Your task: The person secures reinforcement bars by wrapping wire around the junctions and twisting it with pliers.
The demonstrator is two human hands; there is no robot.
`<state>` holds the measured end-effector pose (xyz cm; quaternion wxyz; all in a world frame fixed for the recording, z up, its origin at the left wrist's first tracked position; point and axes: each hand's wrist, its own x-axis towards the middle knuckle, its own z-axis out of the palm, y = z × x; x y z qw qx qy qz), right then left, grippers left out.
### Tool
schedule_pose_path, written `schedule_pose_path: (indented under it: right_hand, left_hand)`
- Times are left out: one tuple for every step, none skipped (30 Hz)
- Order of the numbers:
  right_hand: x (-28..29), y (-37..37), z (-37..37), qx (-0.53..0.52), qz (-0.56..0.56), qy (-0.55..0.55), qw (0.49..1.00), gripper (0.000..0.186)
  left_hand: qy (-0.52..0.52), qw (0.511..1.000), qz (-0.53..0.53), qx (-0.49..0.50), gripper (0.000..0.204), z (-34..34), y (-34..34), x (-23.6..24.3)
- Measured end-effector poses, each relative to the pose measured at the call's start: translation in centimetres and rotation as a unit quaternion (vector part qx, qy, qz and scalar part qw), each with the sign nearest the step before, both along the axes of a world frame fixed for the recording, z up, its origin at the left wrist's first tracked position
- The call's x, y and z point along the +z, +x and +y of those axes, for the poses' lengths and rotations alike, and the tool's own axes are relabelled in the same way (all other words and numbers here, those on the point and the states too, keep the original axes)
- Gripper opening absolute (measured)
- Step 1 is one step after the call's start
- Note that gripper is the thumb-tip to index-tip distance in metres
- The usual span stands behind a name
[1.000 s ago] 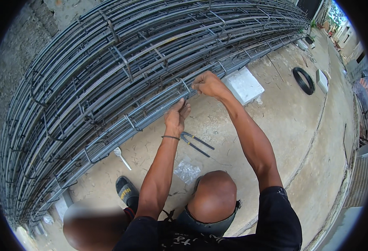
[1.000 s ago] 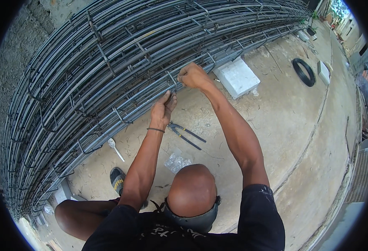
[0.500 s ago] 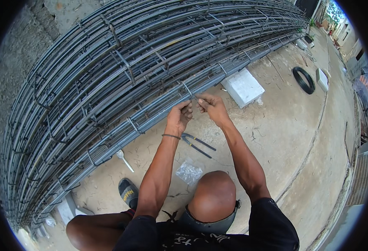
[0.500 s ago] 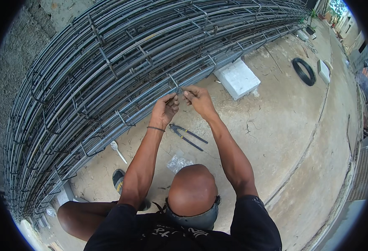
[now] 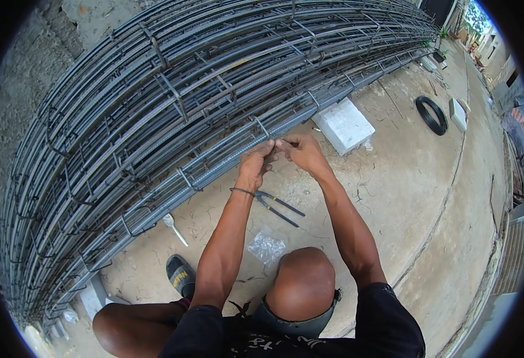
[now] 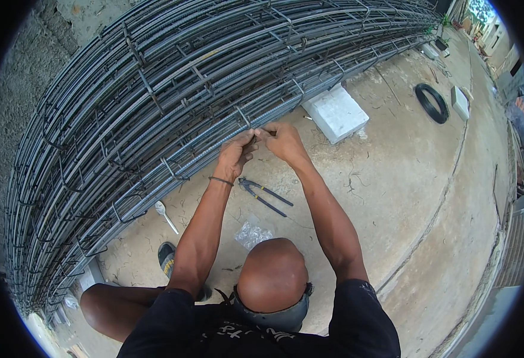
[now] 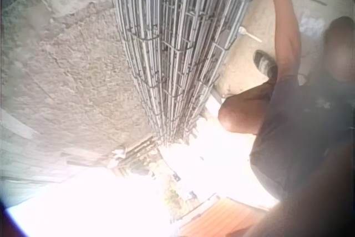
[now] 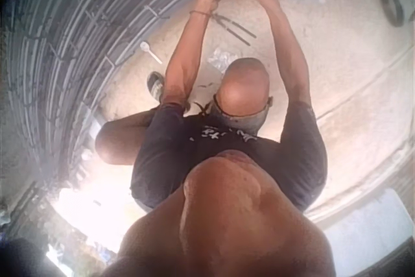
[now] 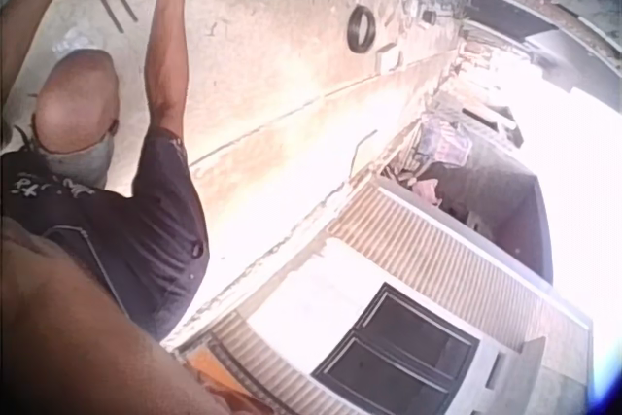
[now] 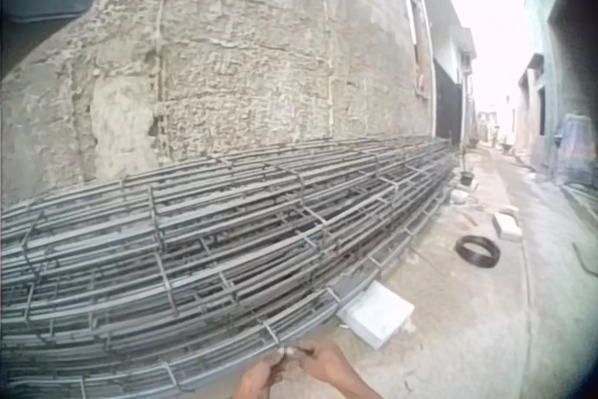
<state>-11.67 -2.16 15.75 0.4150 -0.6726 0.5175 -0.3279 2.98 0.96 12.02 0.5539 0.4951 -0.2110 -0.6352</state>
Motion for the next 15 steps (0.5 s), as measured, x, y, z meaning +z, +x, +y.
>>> schedule_pose_path:
  right_hand:
    - [0.8, -0.2, -0.7, -0.023, -0.013, 0.063, 0.998, 0.029]
    - [1.1, -0.1, -1.6, -0.011, 0.0, 0.074, 0.997, 0.03]
    - [1.5, 0.1, -2.4, 0.001, 0.011, 0.085, 0.996, 0.031]
    - [1.7, 0.3, -2.8, 0.013, 0.022, 0.097, 0.995, 0.032]
    - [1.7, 0.3, -2.8, 0.016, 0.068, 0.053, 0.996, 0.032]
    - [2.2, 0.7, -2.7, 0.021, 0.114, 0.01, 0.993, 0.032]
    - [2.5, 1.1, -2.6, 0.026, 0.159, -0.033, 0.986, 0.032]
    - [2.5, 1.5, -2.7, 0.033, 0.183, -0.063, 0.981, 0.03]
    - [2.6, 1.9, -2.8, 0.039, 0.207, -0.093, 0.973, 0.029]
    - [2.7, 2.3, -3.0, 0.046, 0.231, -0.123, 0.964, 0.027]
    - [2.9, 2.7, -3.3, 0.058, 0.243, -0.145, 0.957, 0.026]
    - [3.0, 3.0, -3.7, 0.068, 0.256, -0.166, 0.95, 0.025]
    - [3.1, 3.1, -4.2, 0.078, 0.268, -0.187, 0.942, 0.025]
    - [3.0, 3.2, -4.7, 0.088, 0.264, -0.185, 0.943, 0.025]
    - [2.7, 2.9, -5.5, 0.094, 0.264, -0.183, 0.942, 0.025]
  left_hand:
    - [-0.01, 1.0, 0.0, 0.001, 0.015, -0.1, -0.3, -0.1]
    - [-0.02, 1.0, 0.001, 0.003, 0.014, -0.2, -0.5, -0.3]
    - [-0.025, 1.0, -0.007, 0.011, 0.013, -0.2, -0.7, -0.3]
    - [-0.031, 0.999, -0.014, 0.019, 0.013, -0.1, -0.9, -0.3]
    - [-0.037, 0.999, -0.021, 0.027, 0.013, 0.0, -1.0, -0.3]
    - [-0.041, 0.997, -0.047, 0.035, 0.014, 0.2, -1.2, -0.3]
    - [-0.045, 0.995, -0.072, 0.044, 0.014, 0.4, -1.5, -0.3]
    - [-0.049, 0.993, -0.098, 0.052, 0.015, 0.5, -1.7, -0.4]
    - [-0.079, 0.981, -0.167, 0.061, 0.016, 0.4, -1.7, -0.8]
    - [-0.108, 0.963, -0.235, 0.07, 0.017, 0.3, -1.7, -1.2]
    - [-0.136, 0.94, -0.303, 0.078, 0.017, 0.2, -1.6, -1.6]
    - [-0.159, 0.892, -0.408, 0.109, 0.019, 0.3, -1.7, -1.9]
    - [-0.179, 0.831, -0.508, 0.139, 0.021, 0.5, -1.8, -2.3]
    - [-0.197, 0.757, -0.6, 0.167, 0.022, 0.7, -1.9, -2.6]
    - [-0.181, 0.747, -0.621, 0.153, 0.023, 0.8, -2.3, -2.0]
